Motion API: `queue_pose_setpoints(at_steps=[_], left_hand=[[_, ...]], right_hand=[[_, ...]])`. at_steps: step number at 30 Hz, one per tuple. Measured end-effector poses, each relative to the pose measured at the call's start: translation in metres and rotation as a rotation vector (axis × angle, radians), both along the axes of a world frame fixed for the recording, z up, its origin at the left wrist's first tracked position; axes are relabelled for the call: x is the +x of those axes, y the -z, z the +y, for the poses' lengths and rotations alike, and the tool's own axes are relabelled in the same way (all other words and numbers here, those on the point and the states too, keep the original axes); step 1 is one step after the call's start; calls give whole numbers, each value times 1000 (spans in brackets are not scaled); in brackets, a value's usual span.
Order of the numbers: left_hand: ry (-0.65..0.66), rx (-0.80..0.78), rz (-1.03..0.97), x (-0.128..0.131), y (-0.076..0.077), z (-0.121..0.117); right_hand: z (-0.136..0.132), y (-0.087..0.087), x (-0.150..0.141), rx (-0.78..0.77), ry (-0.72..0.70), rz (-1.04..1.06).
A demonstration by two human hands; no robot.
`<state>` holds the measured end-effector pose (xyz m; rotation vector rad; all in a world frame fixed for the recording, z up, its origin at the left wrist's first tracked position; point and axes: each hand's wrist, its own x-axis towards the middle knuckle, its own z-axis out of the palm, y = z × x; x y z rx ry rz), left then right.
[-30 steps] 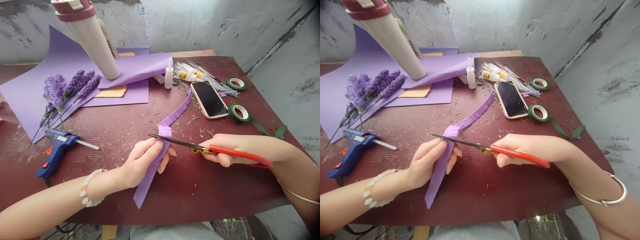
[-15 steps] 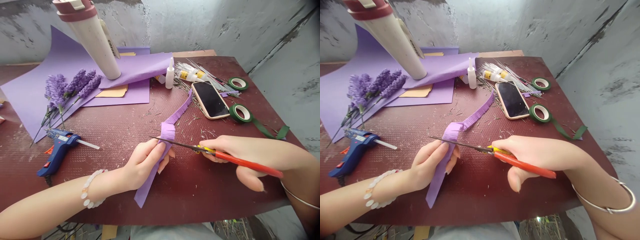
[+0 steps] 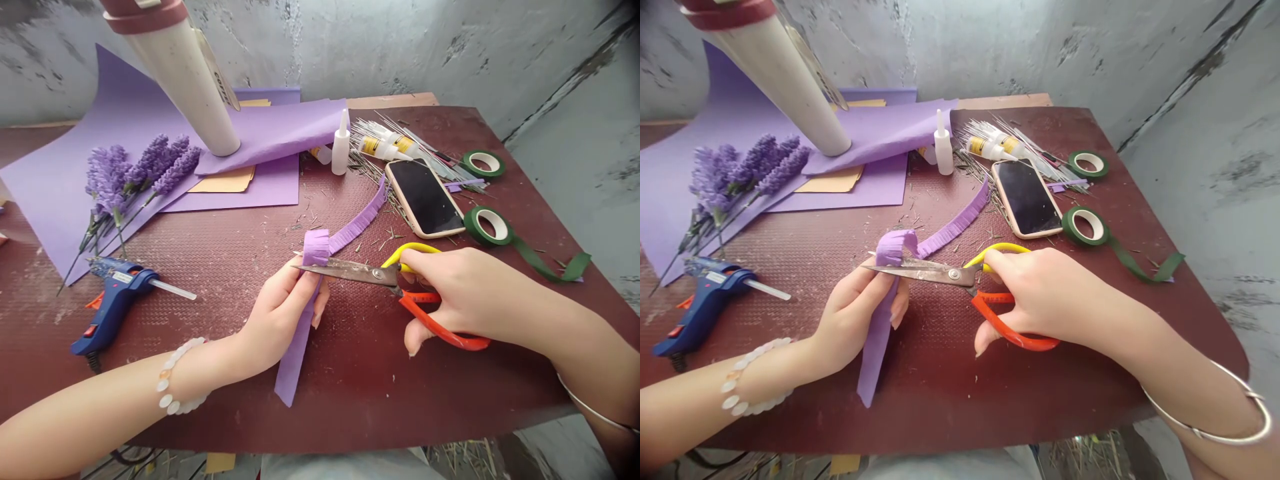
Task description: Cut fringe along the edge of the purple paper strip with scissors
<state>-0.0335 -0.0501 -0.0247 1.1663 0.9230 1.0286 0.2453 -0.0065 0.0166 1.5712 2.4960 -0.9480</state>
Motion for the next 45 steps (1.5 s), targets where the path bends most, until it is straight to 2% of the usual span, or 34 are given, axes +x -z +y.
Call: queue_pose_setpoints(at_steps=[4, 6, 13, 20, 24, 29, 36, 42, 45], left_hand=[[1, 33, 24, -1, -2, 1], [-4, 54, 37, -1, -3, 1], [-9, 88, 80, 0, -3, 1], [-32, 63, 94, 0, -5, 1], [-28, 68, 76, 1, -5, 2], [-16, 51, 28, 0, -1, 2], [5, 18, -26, -1, 2, 1], [27, 6, -60, -1, 2, -1], [34, 17, -72, -2, 2, -2]], right_hand=[[1, -2, 1, -104, -10, 21], [1, -2, 0, -103, -11, 16], [4, 3, -1, 67, -80, -13], [-3, 26, 2, 259, -123, 22], [-6, 23, 2, 303, -147, -34], [-5, 7, 0, 231, -182, -101], [-6, 4, 1, 193, -186, -95], [-6, -5, -1, -20, -116, -56], [-7, -3, 2, -78, -95, -3]])
